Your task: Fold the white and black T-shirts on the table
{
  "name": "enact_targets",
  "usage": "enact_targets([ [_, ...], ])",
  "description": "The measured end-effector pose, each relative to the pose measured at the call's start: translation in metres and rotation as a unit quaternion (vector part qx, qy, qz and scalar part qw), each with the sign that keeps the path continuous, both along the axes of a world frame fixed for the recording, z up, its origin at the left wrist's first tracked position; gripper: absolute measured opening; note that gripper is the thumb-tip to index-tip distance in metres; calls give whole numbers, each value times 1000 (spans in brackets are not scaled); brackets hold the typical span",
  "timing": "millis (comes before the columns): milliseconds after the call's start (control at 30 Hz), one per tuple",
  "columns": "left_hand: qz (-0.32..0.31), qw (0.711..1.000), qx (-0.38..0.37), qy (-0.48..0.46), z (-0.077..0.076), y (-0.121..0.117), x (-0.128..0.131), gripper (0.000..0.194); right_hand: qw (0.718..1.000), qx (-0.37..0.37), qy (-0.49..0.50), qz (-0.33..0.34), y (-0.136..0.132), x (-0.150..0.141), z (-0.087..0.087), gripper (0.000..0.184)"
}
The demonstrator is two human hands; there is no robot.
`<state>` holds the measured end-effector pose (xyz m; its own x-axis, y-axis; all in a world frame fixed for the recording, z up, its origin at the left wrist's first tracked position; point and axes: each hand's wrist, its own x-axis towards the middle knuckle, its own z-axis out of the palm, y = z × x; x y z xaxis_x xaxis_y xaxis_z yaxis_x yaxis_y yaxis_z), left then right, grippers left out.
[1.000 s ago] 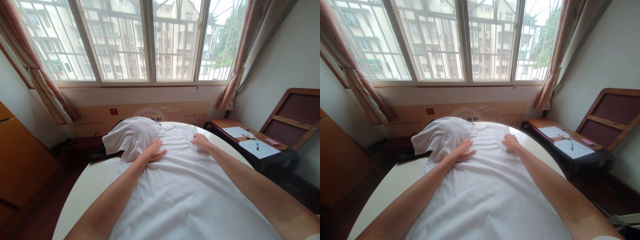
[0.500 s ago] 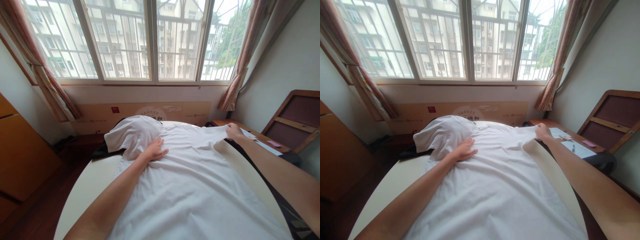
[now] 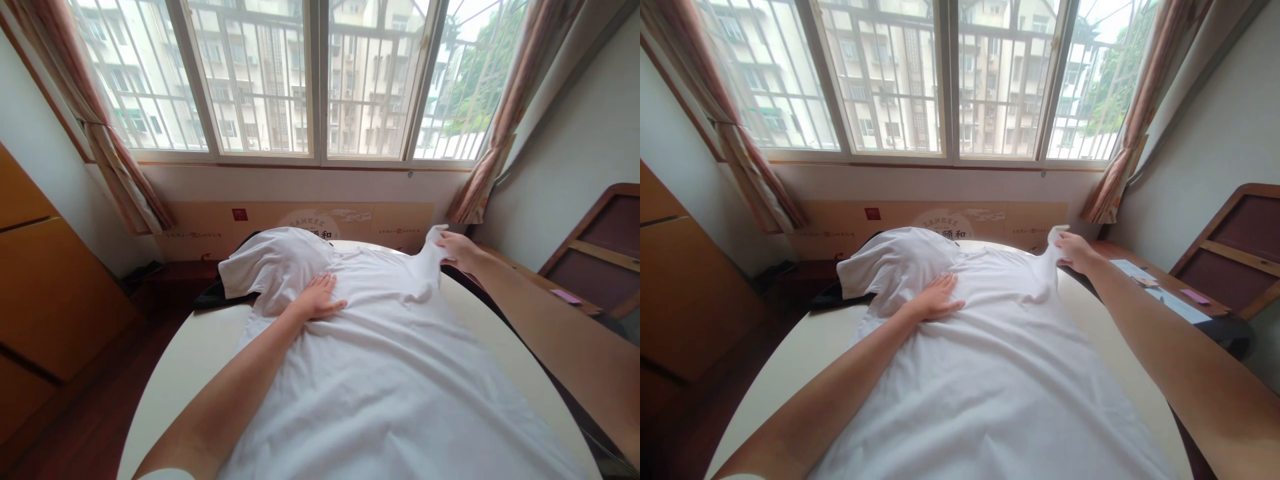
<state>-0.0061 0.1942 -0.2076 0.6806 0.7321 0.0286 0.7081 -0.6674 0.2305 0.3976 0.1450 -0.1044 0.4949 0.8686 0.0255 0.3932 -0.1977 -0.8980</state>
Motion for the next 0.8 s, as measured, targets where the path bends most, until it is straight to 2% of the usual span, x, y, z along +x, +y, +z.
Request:
enact_targets([
  [133,0,1000,1,-12,-1,-2,-2,102,993,25,28,109,43,-80,26,38],
  [200,16,999,2,-32,-1,-4,-3,107,986,26,34,160,59,-126,28,41],
  [267,34,997,4,-69,-2,-5,-4,111,976,12,36,214,67,-165,25,51],
  [367,46,990,9,-130,-4,-3,-4,108,960,-23,16,279,63,-197,16,69],
  [433,52,987,14,-152,-6,0,-4,107,956,-37,-18,291,49,-196,12,72],
  [533,52,988,26,-146,-8,5,-3,94,954,-48,-88,282,3,-168,8,59],
  [567,46,989,31,-137,-9,7,-2,86,951,-54,-119,279,-21,-155,6,52],
  [633,34,991,39,-119,-11,9,-1,68,922,-75,-248,288,-79,-127,-2,43],
  [733,38,992,38,-112,-13,10,0,62,873,-186,-335,301,-187,-88,-34,41],
  [800,43,993,40,-104,-14,10,1,68,872,-177,-361,281,-257,-62,-69,37],
])
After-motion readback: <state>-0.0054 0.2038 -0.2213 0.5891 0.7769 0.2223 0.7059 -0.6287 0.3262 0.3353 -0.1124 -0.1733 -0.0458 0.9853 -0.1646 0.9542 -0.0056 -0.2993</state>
